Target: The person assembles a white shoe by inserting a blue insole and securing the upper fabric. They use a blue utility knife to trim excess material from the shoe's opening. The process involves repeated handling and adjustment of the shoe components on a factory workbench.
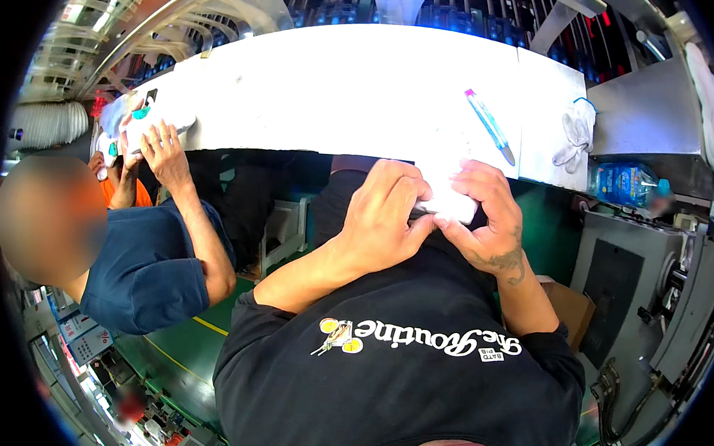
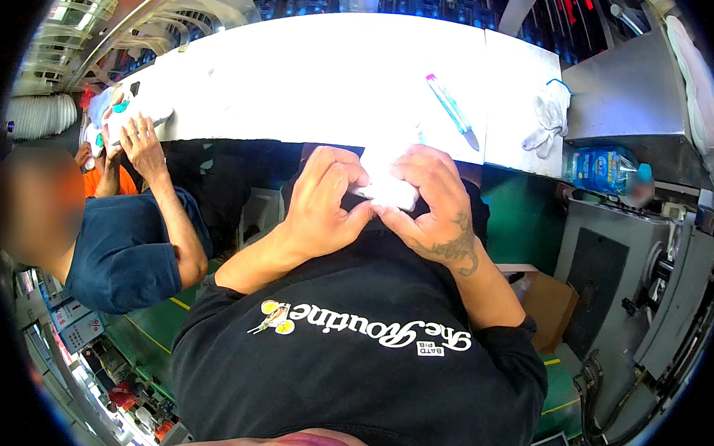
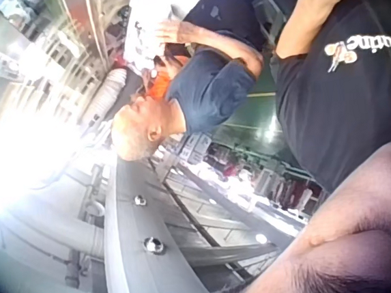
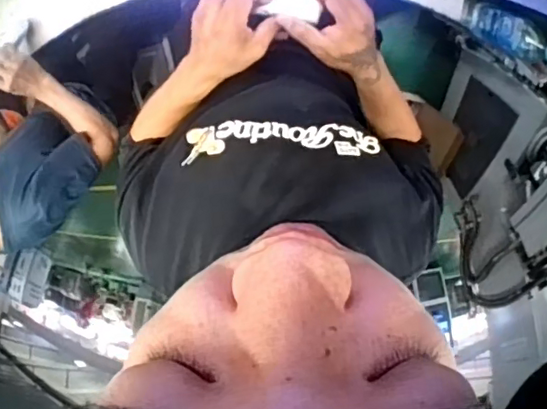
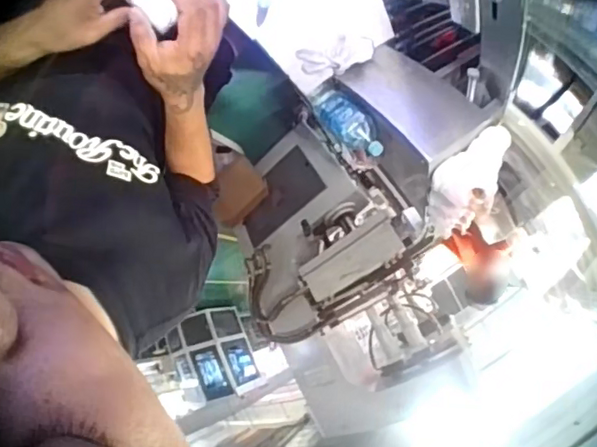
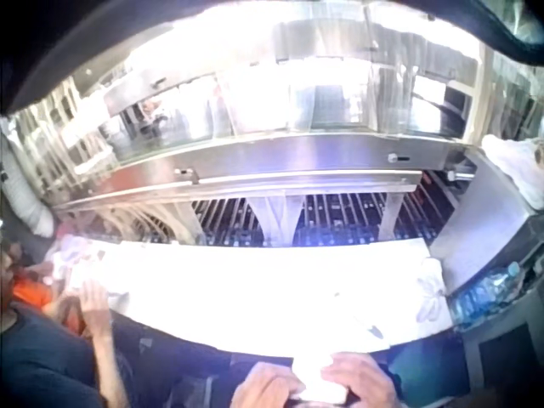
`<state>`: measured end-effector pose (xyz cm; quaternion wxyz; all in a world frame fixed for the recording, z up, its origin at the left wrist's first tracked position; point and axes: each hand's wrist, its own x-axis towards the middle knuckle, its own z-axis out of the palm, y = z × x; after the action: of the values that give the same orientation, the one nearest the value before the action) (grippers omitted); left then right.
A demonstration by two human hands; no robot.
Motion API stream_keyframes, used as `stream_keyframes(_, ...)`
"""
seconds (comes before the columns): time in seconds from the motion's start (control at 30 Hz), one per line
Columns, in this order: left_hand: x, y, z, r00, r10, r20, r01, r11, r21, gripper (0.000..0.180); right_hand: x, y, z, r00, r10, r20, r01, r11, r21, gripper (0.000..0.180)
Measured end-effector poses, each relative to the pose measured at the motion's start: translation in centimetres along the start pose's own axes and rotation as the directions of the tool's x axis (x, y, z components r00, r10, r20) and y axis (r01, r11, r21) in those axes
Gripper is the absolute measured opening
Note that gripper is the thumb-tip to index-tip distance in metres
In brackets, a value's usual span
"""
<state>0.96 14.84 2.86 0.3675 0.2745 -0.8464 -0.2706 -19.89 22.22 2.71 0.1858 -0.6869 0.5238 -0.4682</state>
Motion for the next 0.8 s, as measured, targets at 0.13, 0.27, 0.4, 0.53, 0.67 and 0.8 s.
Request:
stream_keyframes(0.13, 0.6, -1.1, 0.4, 0.999, 0.039, -0.037, -0.04, 0.999, -0.019, 0.048, 0.0, 0.2, -0.5, 1.0, 0.026, -0.006, -0.026, 1.0, 0.007, 0.047)
stream_keyframes(0.27, -0.5, -3.6, 2.5, 0.996, 0.062, -0.061, -0.07, 0.988, -0.141, 0.052, -0.5, 0.7, -1.2, 0.997, 0.082, 0.001, -0.082, 0.995, 0.06, 0.045)
stream_keyframes(0.4, -1.0, -3.4, 2.1, 0.999, 0.028, 0.035, -0.018, 0.971, -0.238, 0.052, -0.7, 1.8, -1.9, 0.996, 0.082, 0.033, -0.086, 0.987, 0.133, 0.042)
stream_keyframes(0.53, -0.8, -3.0, 2.2, 0.999, 0.036, 0.022, -0.029, 0.971, -0.238, 0.052, -0.8, 2.7, -2.6, 0.995, 0.077, 0.067, -0.089, 0.978, 0.188, 0.04)
stream_keyframes(0.67, -0.2, -3.2, 2.8, 1.0, -0.001, 0.002, 0.001, 0.971, -0.239, 0.053, -0.9, 2.9, -2.6, 0.996, 0.062, 0.069, -0.075, 0.977, 0.199, 0.04)
stream_keyframes(0.8, 0.1, -3.3, 3.2, 1.0, -0.029, -0.01, 0.026, 0.967, -0.253, 0.053, -0.9, 2.7, -2.4, 0.995, 0.086, 0.045, -0.094, 0.973, 0.213, 0.041)
